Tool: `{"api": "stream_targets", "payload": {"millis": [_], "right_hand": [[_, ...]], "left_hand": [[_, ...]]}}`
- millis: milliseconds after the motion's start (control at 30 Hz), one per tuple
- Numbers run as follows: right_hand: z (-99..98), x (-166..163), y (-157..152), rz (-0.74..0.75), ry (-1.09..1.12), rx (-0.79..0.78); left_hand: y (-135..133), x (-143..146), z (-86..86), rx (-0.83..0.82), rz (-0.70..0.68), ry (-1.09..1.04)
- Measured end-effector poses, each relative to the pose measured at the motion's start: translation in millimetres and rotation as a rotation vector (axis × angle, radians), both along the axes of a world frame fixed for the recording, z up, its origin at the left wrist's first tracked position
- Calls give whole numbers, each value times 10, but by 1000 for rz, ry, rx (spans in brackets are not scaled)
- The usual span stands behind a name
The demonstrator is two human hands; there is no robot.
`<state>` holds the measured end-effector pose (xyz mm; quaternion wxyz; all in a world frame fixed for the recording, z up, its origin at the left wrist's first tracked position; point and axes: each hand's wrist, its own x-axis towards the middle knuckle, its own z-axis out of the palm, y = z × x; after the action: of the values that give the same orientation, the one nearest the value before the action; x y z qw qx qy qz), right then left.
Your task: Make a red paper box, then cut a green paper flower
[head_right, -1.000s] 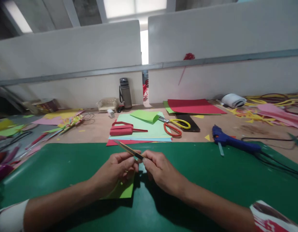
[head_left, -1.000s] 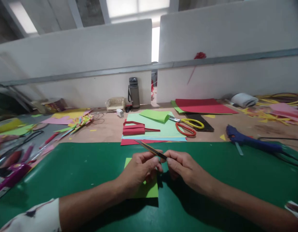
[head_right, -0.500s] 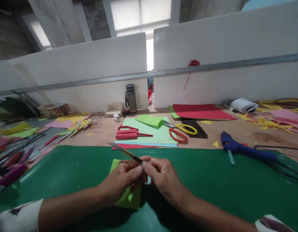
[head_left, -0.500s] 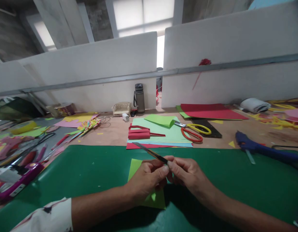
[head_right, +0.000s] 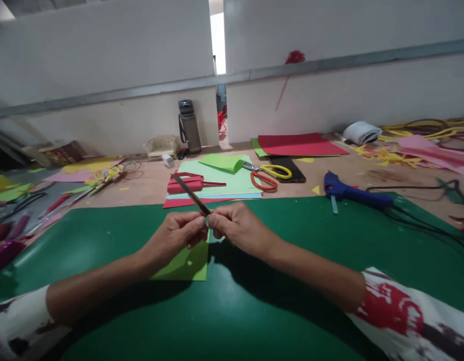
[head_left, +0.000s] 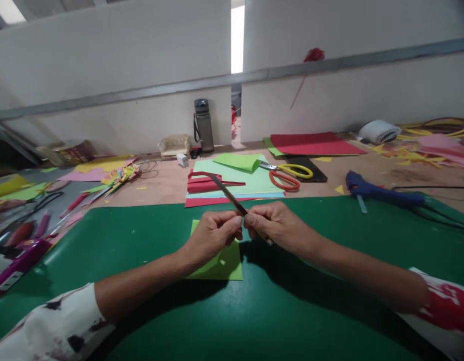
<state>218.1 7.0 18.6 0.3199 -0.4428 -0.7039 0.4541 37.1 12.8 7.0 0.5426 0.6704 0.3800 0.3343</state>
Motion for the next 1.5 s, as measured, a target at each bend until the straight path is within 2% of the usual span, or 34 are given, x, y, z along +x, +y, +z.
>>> {"api": "stream_targets", "payload": {"millis": [67, 167, 233, 300, 433, 600, 700, 767, 1000, 1133, 1233, 1400, 1500], "right_hand": [[53, 106, 8, -45, -27, -22], [53, 345, 45, -112, -52, -101], [-8, 507, 87, -131, -91, -144], [-94, 625, 132, -141, -135, -154], [-205, 690, 182, -179, -236, -90], [-182, 639, 187, -115, -318, -63], [-175, 639, 187, -100, -326, -72], [-176, 643, 185, -94, -324, -82], [-162, 643, 158, -69, -347, -74], [-163, 653, 100, -28, -363, -31], [-162, 649, 51, -20, -370, 4], [-159, 638, 10, -46, -330, -8], [-162, 638, 1, -69, -310, -37]], "left_hand": [[13, -107, 9, 84, 137, 85], [82, -318, -35, 295, 310, 270], [156, -445, -77, 439, 341, 389], [235, -535, -99, 492, 356, 498], [336, -619, -47, 413, 354, 621], [309, -637, -5, 167, 151, 791], [265, -618, -21, 93, 64, 762], [237, -592, 2, 130, 24, 711], [106, -513, 259, 620, -223, 598], [33, -546, 303, 792, -328, 590], [22, -575, 252, 817, -270, 580], [96, -579, 123, 737, -146, 586], [120, -569, 139, 773, 24, 560]]}}
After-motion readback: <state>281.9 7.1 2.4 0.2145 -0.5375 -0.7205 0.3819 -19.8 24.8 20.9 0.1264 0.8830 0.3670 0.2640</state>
